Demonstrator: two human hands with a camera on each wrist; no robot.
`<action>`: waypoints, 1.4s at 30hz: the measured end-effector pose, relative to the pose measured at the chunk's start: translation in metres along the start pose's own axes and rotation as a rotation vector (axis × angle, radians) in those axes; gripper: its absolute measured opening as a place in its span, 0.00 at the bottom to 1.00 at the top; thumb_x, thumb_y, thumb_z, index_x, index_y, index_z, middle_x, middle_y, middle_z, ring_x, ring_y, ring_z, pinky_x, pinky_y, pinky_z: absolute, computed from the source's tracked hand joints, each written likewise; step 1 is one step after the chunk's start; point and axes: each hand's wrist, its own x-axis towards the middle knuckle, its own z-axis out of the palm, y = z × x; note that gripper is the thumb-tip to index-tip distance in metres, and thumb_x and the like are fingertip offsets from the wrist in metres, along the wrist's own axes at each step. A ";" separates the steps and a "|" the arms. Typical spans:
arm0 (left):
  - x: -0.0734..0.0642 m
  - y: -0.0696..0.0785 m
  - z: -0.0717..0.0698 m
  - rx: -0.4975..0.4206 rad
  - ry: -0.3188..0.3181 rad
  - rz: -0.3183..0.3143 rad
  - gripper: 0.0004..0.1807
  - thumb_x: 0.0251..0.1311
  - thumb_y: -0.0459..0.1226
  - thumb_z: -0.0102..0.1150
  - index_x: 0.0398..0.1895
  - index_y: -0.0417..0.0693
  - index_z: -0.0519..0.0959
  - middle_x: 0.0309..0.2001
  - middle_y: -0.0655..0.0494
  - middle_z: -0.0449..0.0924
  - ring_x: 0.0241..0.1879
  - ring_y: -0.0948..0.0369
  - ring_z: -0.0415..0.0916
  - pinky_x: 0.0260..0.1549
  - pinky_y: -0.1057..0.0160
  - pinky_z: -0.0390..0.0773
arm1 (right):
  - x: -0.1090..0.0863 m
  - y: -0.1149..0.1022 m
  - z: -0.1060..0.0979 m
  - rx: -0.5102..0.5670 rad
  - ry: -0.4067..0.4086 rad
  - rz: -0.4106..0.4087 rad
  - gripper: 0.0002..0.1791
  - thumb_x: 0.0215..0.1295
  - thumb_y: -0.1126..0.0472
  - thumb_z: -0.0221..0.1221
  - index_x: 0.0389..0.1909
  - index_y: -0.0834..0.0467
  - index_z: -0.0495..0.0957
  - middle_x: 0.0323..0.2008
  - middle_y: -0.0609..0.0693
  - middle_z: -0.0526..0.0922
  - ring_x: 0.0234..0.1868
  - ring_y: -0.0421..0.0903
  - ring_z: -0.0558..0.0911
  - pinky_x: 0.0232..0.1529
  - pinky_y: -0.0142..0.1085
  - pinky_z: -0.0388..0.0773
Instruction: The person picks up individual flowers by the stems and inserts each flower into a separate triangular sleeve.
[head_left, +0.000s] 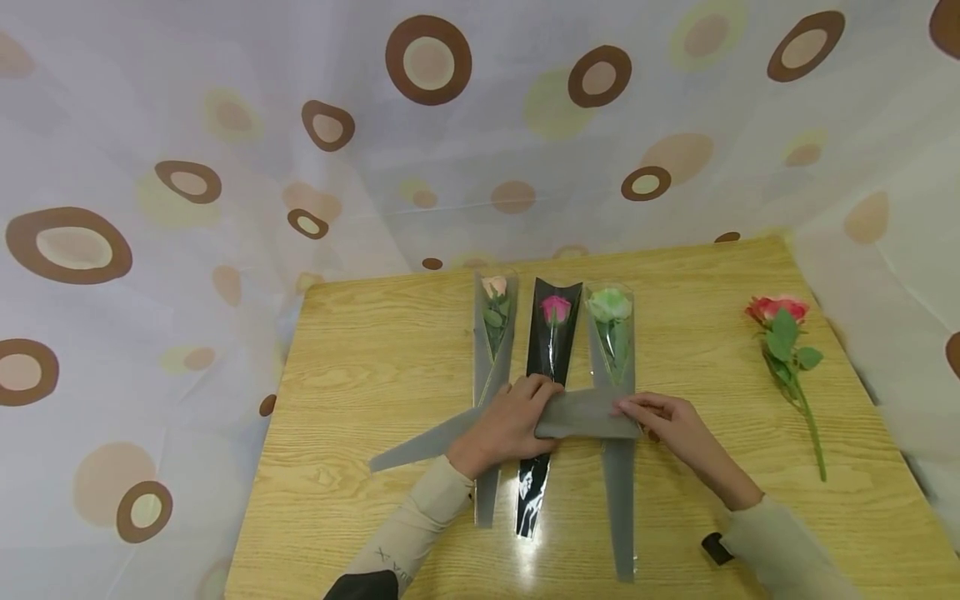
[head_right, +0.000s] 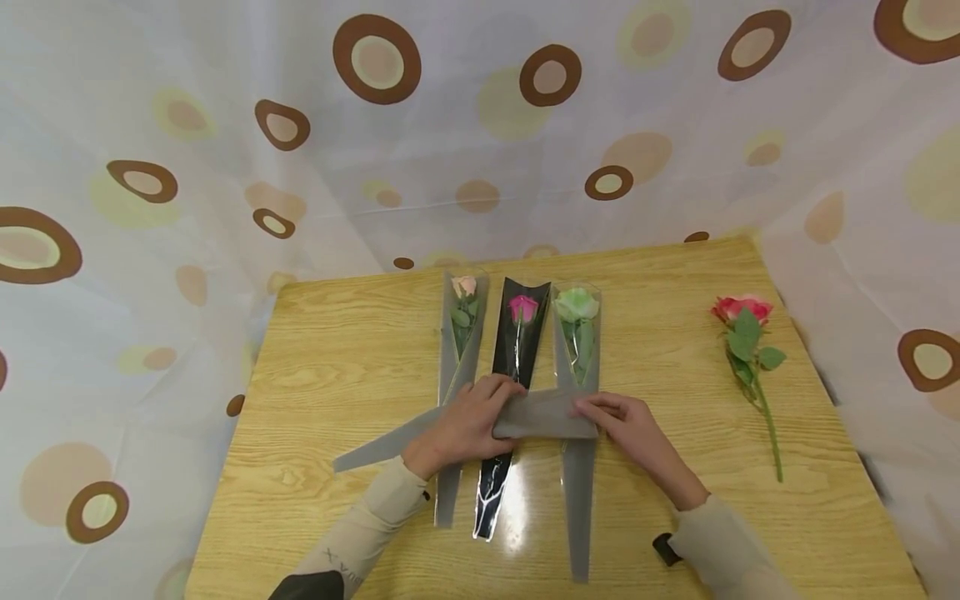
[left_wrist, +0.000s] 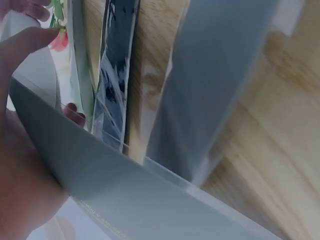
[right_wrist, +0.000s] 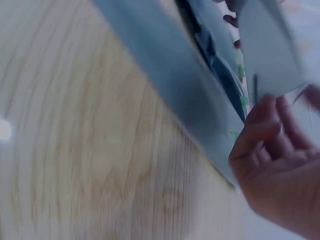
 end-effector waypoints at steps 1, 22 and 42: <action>0.000 0.001 0.000 0.022 -0.009 0.003 0.42 0.61 0.60 0.70 0.75 0.59 0.67 0.66 0.58 0.73 0.62 0.59 0.74 0.54 0.56 0.75 | 0.000 -0.002 0.001 0.005 0.016 0.035 0.22 0.80 0.50 0.58 0.59 0.64 0.85 0.36 0.35 0.89 0.31 0.36 0.74 0.32 0.36 0.74; -0.002 -0.003 0.012 0.162 0.019 -0.034 0.54 0.60 0.61 0.71 0.84 0.58 0.55 0.67 0.58 0.73 0.62 0.56 0.72 0.56 0.56 0.71 | 0.006 -0.004 -0.003 0.398 0.005 0.089 0.17 0.77 0.64 0.60 0.59 0.70 0.82 0.46 0.38 0.92 0.49 0.31 0.89 0.52 0.25 0.83; 0.000 -0.002 0.010 -0.017 0.014 -0.022 0.56 0.60 0.70 0.65 0.85 0.57 0.55 0.70 0.56 0.71 0.66 0.56 0.72 0.54 0.55 0.70 | 0.011 0.008 -0.003 0.757 -0.302 0.061 0.18 0.88 0.63 0.41 0.58 0.62 0.80 0.53 0.51 0.91 0.55 0.46 0.91 0.57 0.41 0.86</action>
